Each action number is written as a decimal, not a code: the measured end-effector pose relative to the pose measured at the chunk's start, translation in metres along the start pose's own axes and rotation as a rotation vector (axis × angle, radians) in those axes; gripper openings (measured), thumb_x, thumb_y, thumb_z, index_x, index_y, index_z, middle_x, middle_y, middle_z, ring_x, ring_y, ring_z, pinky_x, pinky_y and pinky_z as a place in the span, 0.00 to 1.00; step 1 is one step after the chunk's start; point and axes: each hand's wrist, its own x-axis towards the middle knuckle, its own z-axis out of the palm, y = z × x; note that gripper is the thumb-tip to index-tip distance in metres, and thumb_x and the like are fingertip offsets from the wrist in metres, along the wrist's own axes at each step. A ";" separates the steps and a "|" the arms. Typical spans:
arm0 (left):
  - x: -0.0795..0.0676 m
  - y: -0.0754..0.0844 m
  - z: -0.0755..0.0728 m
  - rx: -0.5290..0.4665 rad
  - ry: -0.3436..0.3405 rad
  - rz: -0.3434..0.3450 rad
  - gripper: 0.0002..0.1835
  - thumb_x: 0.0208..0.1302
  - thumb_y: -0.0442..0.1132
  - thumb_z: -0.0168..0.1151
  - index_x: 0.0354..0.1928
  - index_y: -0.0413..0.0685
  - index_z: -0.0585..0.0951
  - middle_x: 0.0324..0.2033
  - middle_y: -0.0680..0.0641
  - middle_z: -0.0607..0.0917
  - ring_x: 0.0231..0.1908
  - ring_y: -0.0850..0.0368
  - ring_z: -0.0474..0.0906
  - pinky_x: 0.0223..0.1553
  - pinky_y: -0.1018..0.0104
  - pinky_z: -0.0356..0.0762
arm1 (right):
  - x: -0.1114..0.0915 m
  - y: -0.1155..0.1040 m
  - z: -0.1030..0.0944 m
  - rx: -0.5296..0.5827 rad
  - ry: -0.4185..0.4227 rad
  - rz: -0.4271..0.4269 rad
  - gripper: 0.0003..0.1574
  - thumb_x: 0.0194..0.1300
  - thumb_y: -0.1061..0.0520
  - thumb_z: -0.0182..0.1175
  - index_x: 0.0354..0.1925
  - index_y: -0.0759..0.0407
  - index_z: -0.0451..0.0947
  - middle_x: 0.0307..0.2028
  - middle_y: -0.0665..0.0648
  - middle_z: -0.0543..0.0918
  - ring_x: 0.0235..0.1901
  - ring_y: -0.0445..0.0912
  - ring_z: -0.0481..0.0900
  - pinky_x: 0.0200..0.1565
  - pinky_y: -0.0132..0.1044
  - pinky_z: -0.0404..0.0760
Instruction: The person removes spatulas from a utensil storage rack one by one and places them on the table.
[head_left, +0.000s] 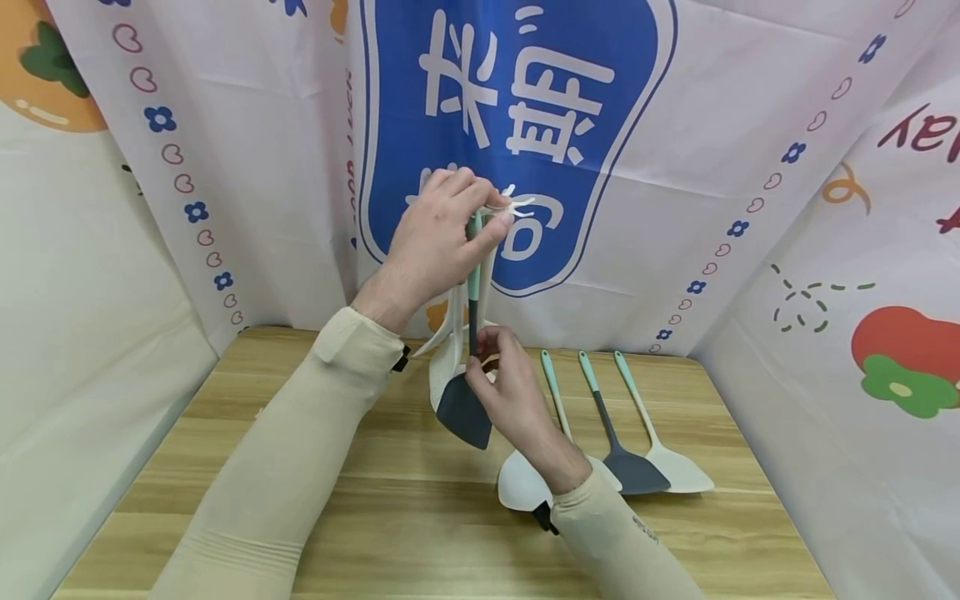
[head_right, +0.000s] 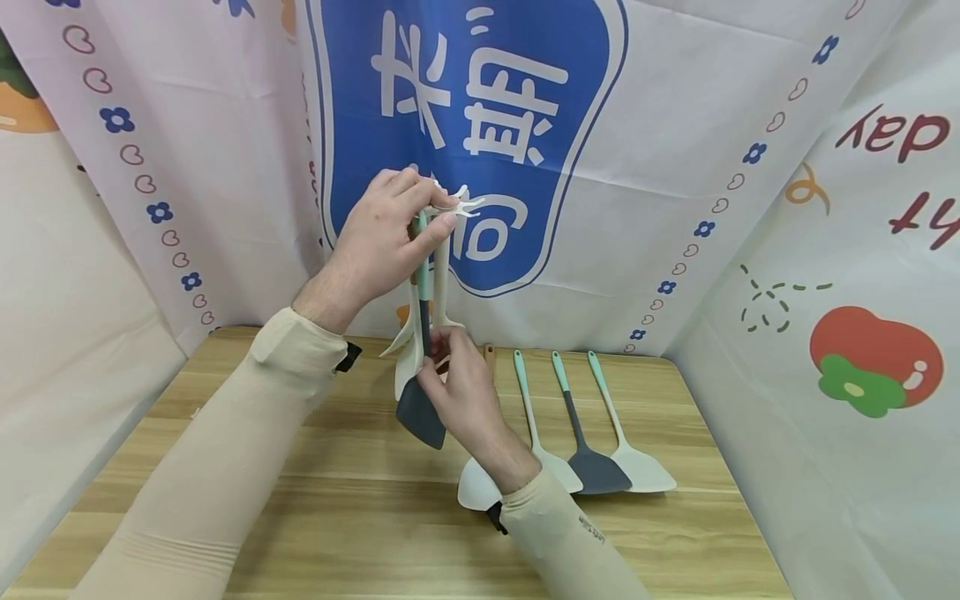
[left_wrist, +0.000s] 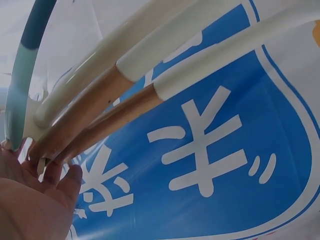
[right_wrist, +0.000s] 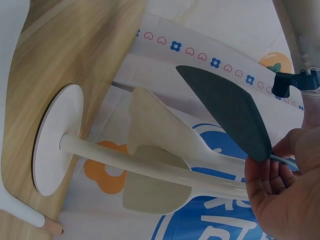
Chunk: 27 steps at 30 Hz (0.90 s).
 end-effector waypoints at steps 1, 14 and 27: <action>0.001 0.000 -0.001 -0.003 -0.002 -0.002 0.24 0.89 0.63 0.55 0.64 0.55 0.89 0.63 0.48 0.88 0.74 0.45 0.75 0.78 0.43 0.80 | 0.000 0.000 0.000 -0.006 0.002 -0.007 0.19 0.84 0.67 0.62 0.68 0.66 0.76 0.55 0.63 0.85 0.54 0.52 0.88 0.59 0.47 0.95; 0.003 0.001 -0.010 -0.026 -0.010 0.011 0.22 0.87 0.60 0.62 0.62 0.56 0.92 0.58 0.49 0.90 0.66 0.47 0.77 0.73 0.44 0.79 | -0.001 -0.004 -0.004 -0.055 0.017 -0.063 0.19 0.82 0.68 0.63 0.67 0.67 0.77 0.54 0.64 0.86 0.52 0.53 0.91 0.56 0.47 0.96; 0.003 0.001 -0.009 -0.015 -0.016 -0.006 0.22 0.87 0.61 0.61 0.63 0.56 0.91 0.59 0.49 0.90 0.69 0.47 0.77 0.75 0.44 0.79 | -0.009 0.000 -0.018 -0.094 -0.022 0.020 0.19 0.79 0.69 0.66 0.64 0.65 0.80 0.53 0.62 0.88 0.51 0.52 0.90 0.54 0.46 0.96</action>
